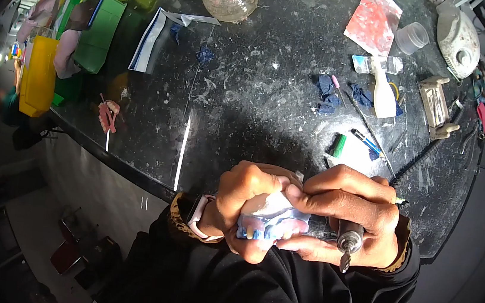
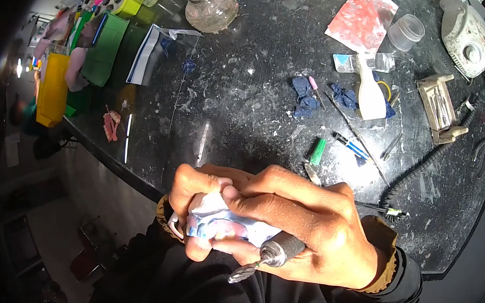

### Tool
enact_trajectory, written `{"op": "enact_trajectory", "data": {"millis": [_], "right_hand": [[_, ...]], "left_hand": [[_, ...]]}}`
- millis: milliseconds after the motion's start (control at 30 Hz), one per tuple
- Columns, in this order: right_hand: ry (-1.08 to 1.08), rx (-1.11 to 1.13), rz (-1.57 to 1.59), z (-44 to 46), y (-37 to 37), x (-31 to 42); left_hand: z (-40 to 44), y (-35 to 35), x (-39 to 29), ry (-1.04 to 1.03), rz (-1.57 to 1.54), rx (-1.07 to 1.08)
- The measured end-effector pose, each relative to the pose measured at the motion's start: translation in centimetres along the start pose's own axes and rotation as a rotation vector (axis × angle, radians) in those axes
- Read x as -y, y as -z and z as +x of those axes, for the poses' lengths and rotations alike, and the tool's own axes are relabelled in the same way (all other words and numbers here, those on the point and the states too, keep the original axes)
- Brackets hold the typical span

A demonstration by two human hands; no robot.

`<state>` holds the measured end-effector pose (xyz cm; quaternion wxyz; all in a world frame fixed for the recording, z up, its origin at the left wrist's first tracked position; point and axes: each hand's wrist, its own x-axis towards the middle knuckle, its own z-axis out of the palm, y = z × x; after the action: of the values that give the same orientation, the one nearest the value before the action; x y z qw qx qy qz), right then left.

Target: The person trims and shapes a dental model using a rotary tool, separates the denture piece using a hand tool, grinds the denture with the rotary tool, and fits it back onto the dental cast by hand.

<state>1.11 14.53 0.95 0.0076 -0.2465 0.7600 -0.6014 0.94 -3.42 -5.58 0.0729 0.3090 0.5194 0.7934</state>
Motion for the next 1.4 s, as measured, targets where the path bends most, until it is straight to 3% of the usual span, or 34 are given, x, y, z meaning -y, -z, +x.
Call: {"op": "enact_trajectory", "data": {"millis": [267,533,633,733,867,967,1167,1233,1400], "right_hand": [[-0.081,0.019,-0.052,0.3,0.8,-0.3],[-0.206,-0.025,-0.012,0.1,0.6,-0.5],[-0.192,-0.019,-0.049,0.3,0.8,-0.4],[-0.201,-0.034,-0.025,0.2,0.7,-0.4],[-0.232,0.014,0.018,0.4,1.2,0.1],[-0.176,0.078,0.058,0.5,1.6,-0.3],[-0.194,0.139,0.177,0.3,1.5,-0.3],[-0.214,0.133,0.184,0.2,1.3,0.1],[-0.240,0.092,0.230,0.2,1.0,1.2]], "left_hand": [[0.6,0.7,-1.2,0.239,0.122,-0.079],[1.6,0.3,-2.3,0.422,0.044,-0.123],[1.5,0.5,-1.6,0.301,0.022,-0.063],[1.6,-0.8,-1.9,0.283,-0.279,-0.186],[1.3,-0.7,-1.5,0.220,-0.304,-0.130],[1.3,-0.4,-0.8,0.129,-0.252,-0.062],[1.2,0.1,-1.5,0.169,-0.074,0.032],[1.0,-0.3,-0.9,0.034,-0.131,-0.035],[0.9,-0.7,-1.0,-0.077,-0.073,0.002]]}}
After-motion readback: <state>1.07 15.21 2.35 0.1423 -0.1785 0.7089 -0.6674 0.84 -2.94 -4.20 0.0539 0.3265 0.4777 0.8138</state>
